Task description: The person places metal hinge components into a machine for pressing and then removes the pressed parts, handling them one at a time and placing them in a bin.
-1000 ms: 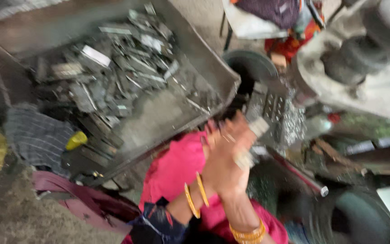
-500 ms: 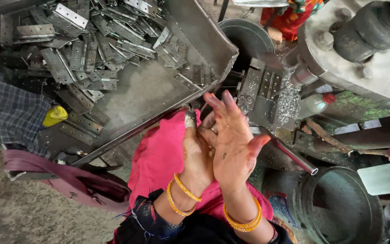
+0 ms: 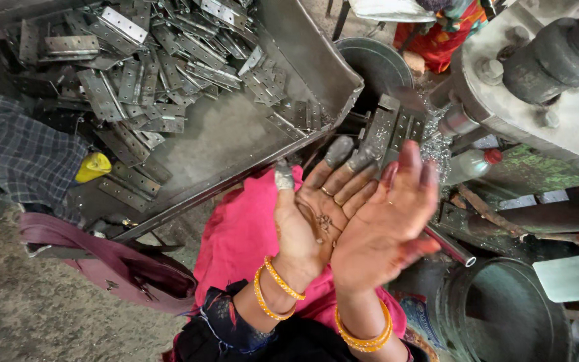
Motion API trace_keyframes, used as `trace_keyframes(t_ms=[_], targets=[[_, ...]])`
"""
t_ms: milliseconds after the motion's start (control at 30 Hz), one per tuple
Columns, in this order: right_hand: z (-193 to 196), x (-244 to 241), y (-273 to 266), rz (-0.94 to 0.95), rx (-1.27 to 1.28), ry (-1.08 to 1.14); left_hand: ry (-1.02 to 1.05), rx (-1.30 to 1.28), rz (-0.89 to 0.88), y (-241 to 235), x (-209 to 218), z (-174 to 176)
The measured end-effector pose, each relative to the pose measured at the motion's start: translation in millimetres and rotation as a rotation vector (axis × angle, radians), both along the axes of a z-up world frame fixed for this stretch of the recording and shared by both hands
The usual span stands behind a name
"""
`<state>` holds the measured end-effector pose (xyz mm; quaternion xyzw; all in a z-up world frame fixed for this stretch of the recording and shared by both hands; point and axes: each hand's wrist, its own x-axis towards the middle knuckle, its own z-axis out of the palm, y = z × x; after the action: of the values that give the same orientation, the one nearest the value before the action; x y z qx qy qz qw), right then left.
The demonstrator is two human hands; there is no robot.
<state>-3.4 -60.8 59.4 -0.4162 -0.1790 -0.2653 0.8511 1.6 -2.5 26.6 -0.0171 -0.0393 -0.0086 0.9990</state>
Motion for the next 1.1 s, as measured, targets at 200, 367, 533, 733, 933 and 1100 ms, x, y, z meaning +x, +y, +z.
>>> trace_keyframes(t_ms=[200,367,533,733,933,1100], targets=[[8,-5,-2,0.019,-0.600,0.098,-0.079,-0.048,-0.088,-19,-5,-37],[-3,10,-6,-0.030,-0.279,-0.064,0.124,-0.024,-0.145,-24,-8,-31],[-17,9,-32,-0.129,-0.070,-0.113,-0.202,-0.118,-0.002,-21,-3,-12],[-36,17,-61,-0.148,-0.083,-0.023,-0.154,-0.115,-0.008,-13,-4,29],[-44,25,-111,-0.446,-0.400,0.068,-0.220,-0.102,-0.113,-27,-43,91],[-77,59,-178,-0.562,-0.695,0.204,-0.415,0.298,-0.114,-14,11,76]])
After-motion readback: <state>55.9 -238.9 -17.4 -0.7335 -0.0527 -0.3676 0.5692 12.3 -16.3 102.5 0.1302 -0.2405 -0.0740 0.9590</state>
